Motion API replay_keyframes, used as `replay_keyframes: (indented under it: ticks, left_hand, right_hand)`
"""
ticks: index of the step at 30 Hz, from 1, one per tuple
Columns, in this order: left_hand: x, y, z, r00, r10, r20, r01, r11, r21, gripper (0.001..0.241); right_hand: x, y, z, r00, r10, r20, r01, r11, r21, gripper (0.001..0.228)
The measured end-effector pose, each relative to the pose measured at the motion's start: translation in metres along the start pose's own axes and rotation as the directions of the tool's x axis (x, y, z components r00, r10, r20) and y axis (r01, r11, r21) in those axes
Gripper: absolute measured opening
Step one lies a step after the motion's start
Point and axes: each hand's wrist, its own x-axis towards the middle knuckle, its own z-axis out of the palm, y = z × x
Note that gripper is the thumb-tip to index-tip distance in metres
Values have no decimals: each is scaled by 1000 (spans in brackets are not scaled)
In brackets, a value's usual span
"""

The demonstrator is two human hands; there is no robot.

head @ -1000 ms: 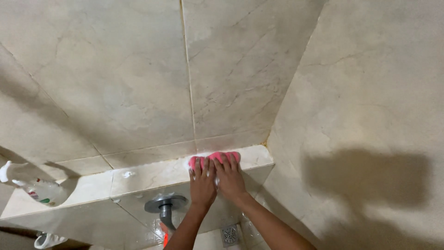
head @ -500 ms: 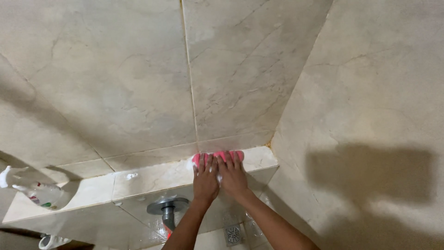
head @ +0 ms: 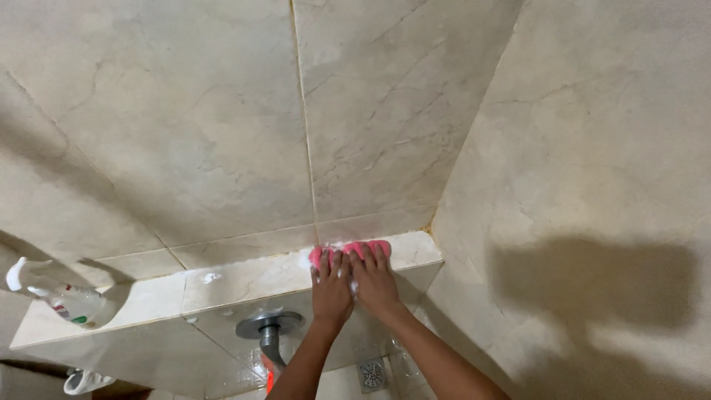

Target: The person scrubs a tiled bathroom ledge with a pink sponge. They then pick up a spray bottle, apply liquid to the sponge, and proceed to scrub the closed lid of a white toilet.

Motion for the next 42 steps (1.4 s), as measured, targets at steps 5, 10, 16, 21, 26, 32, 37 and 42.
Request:
replay_keyframes:
  ticks: [5,10,16,21,26,32,37,42]
  left_hand:
    - [-15,13,-10,999,45,3,-45,999,4,66]
    - [-10,8,1,999,36,20,-36,999,-21,63]
    - [9,3,9,999,38,14,-38,998,-43,66]
    - [24,3,12,1000,-9,22,9,1000,-5,65]
    - [31,1,22,1000,-15,-17,15,1000,-11,63]
    - [23,9,11,999,-31,-12,32,999,10,60]
    - [5,17,8,1000,-23,-19,22,999,-45,59]
    - [-12,35,3,1000,-8,1,8,1000,-25,61]
  right_hand:
    - [-20,-2,-10,998,-60,-1,60,996,-71,70]
    - [-19,3,-7,998,-42,-37,40,999,-33,65]
    - [0,10,-9,997,-42,-59,42,999,10,65]
    - [17,18,7,985,-61,-158,62,998,0,57]
    - [27,16,3,996,-1,-92,1,1000,5,61]
    - [18,20,8,984,-38,-171,43,999,28,55]
    - [-2,18,-7,991,-74,-109,74,997,-1,62]
    - [-26,17,-23,995,13,-95,-1,992,124,57]
